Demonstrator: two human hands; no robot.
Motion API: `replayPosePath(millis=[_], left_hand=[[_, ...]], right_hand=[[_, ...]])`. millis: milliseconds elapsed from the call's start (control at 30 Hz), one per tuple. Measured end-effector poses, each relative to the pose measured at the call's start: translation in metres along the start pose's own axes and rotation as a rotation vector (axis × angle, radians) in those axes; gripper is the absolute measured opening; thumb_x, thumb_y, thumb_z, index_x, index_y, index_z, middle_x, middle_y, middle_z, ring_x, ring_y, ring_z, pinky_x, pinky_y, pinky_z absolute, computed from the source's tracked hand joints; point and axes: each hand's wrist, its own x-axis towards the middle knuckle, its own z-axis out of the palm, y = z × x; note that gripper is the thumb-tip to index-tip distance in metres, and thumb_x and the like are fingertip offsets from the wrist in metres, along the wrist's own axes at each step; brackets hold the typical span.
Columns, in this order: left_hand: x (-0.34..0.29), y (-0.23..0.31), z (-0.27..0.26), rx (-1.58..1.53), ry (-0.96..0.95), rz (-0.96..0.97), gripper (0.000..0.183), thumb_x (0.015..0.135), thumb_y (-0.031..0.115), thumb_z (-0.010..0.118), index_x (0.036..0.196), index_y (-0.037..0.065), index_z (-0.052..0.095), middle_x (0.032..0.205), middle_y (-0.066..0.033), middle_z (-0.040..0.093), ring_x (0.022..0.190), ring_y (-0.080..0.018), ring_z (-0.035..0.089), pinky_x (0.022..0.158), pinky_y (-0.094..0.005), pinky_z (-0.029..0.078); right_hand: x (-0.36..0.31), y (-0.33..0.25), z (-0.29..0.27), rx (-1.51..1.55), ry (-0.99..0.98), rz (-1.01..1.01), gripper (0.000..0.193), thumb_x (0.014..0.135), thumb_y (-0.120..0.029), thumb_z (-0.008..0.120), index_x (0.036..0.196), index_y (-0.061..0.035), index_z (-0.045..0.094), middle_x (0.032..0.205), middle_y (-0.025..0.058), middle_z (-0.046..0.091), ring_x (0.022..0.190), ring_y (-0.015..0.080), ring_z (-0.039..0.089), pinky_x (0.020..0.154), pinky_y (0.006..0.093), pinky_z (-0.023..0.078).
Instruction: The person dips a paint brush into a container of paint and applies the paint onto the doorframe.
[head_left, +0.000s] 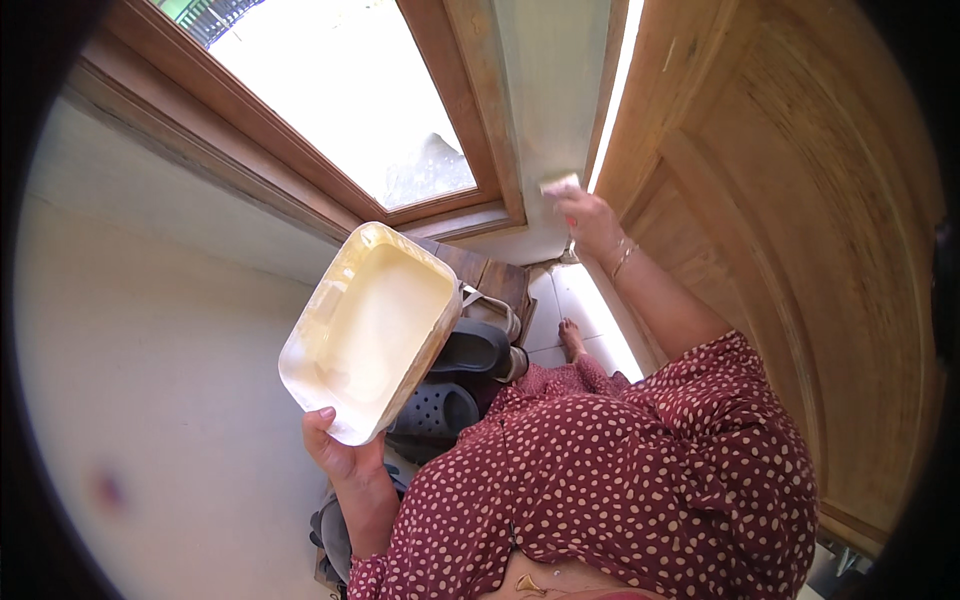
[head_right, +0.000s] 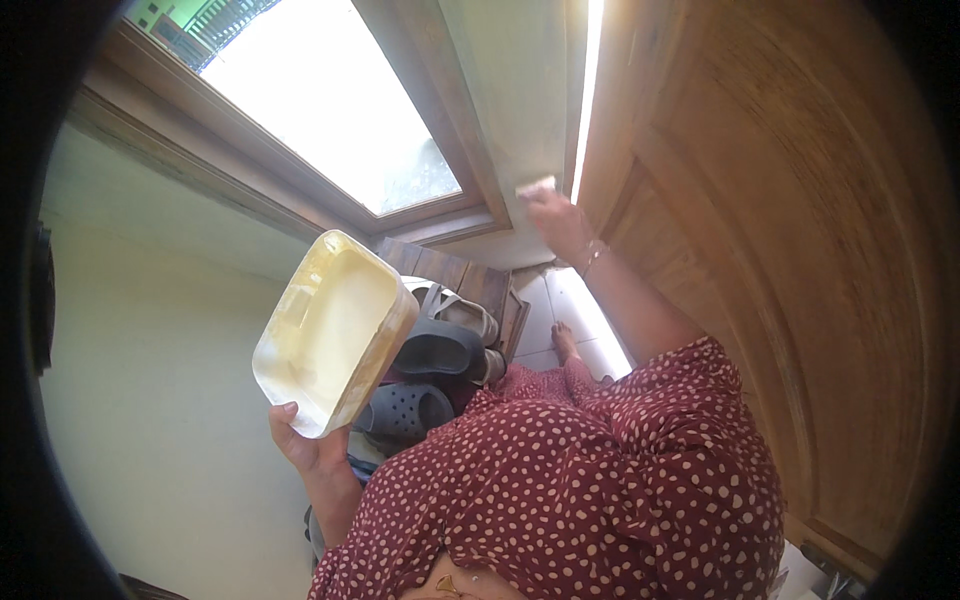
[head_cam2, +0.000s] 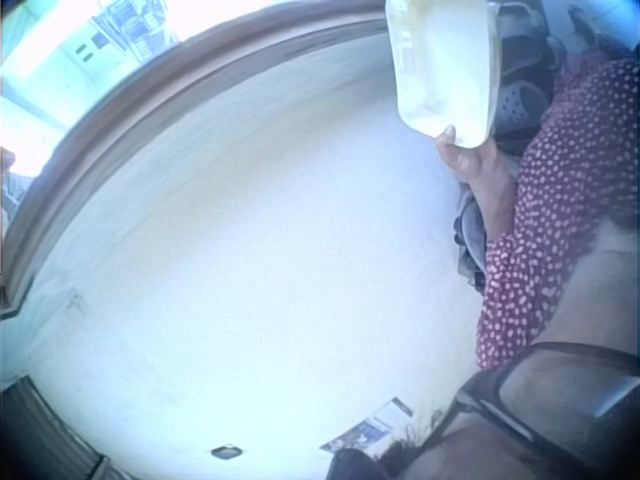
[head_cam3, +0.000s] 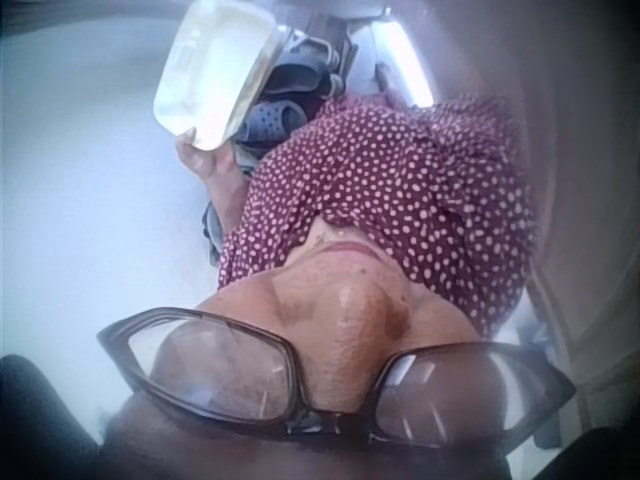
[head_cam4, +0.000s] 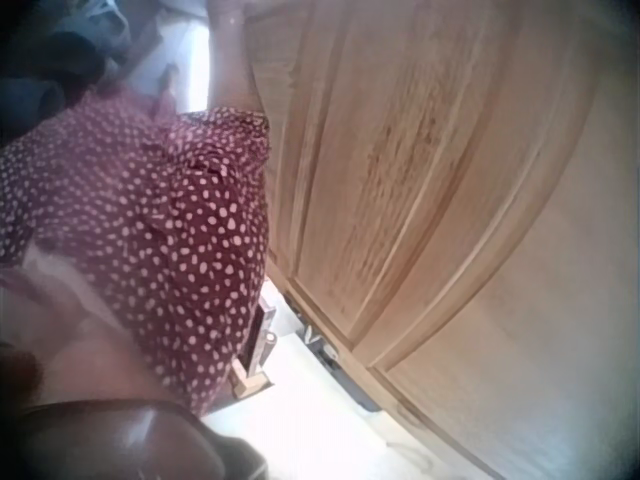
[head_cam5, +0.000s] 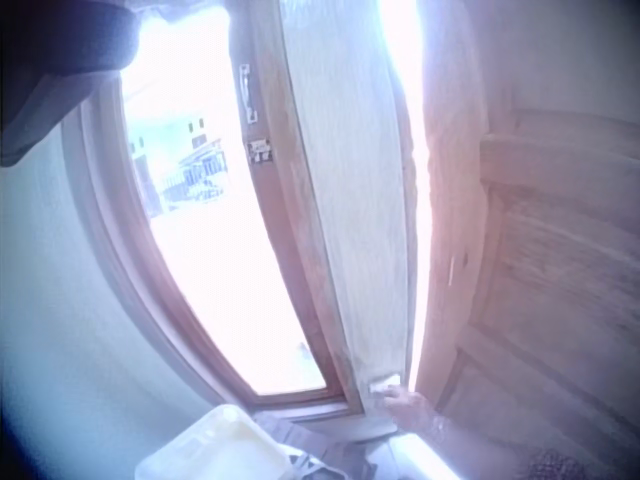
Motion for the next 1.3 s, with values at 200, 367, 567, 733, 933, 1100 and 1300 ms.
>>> replayPosePath(millis=[200,367,567,733,933,1100,1300], left_hand=[[0.003,-0.002,-0.006,-0.012,-0.020,-0.024,0.082,0.068,0.024,0.062,0.145,0.004,0.039,0.134,-0.0157,0.055,0.122,-0.0327,0.057,0.096,-0.0472,0.052],[0.002,0.000,-0.005,-0.006,0.031,-0.010,0.082,0.068,0.024,0.062,0.145,0.005,0.040,0.134,-0.0155,0.055,0.122,-0.0325,0.057,0.096,-0.0477,0.052],[-0.001,0.001,-0.008,-0.003,-0.002,-0.019,0.081,0.069,0.024,0.062,0.144,0.003,0.040,0.134,-0.0158,0.055,0.124,-0.0327,0.055,0.100,-0.0462,0.049],[-0.002,0.001,-0.009,0.010,-0.006,-0.015,0.081,0.069,0.023,0.062,0.144,0.003,0.039,0.135,-0.0160,0.054,0.124,-0.0332,0.055,0.101,-0.0462,0.048],[-0.001,-0.002,-0.009,-0.016,0.020,0.010,0.081,0.069,0.022,0.062,0.144,0.003,0.039,0.135,-0.0161,0.054,0.125,-0.0333,0.054,0.102,-0.0465,0.048],[-0.002,-0.002,-0.011,-0.015,0.016,0.025,0.081,0.069,0.022,0.062,0.144,0.003,0.039,0.135,-0.0164,0.054,0.124,-0.0333,0.055,0.102,-0.0472,0.048],[-0.003,0.004,-0.006,-0.041,-0.025,0.014,0.081,0.068,0.021,0.062,0.144,0.003,0.039,0.134,-0.0165,0.054,0.124,-0.0339,0.055,0.102,-0.0477,0.048]], right_hand=[[0.099,-0.074,-0.111,0.065,0.241,-0.137,0.031,0.079,0.003,0.062,0.106,-0.0089,0.072,0.096,0.0121,0.069,0.079,0.0293,0.066,0.070,0.0365,0.055],[0.132,-0.116,-0.163,0.020,0.617,-0.477,0.027,0.077,0.000,0.066,0.102,-0.0078,0.072,0.096,0.0092,0.071,0.070,0.0262,0.064,0.063,0.0332,0.054],[0.053,-0.105,-0.082,-0.166,0.157,-0.177,0.020,0.078,-0.005,0.066,0.097,-0.0111,0.068,0.099,0.0080,0.067,0.076,0.0278,0.067,0.067,0.0375,0.056],[0.014,-0.031,-0.018,-0.059,0.015,-0.026,0.008,0.080,-0.004,0.061,0.085,-0.0106,0.062,0.099,0.0100,0.066,0.085,0.0321,0.066,0.077,0.0421,0.054],[0.081,-0.078,-0.109,0.001,0.104,-0.057,0.014,0.081,-0.004,0.063,0.092,-0.0116,0.068,0.087,0.0111,0.065,0.079,0.0332,0.065,0.070,0.0414,0.053],[0.103,-0.129,-0.182,-0.098,0.436,-0.255,0.020,0.082,-0.001,0.063,0.098,-0.0117,0.070,0.085,0.0107,0.065,0.072,0.0305,0.065,0.065,0.0391,0.053],[0.070,-0.122,-0.134,-0.121,0.147,0.076,0.015,0.084,-0.004,0.061,0.095,-0.0088,0.069,0.085,0.0133,0.064,0.074,0.0349,0.063,0.068,0.0417,0.053]])
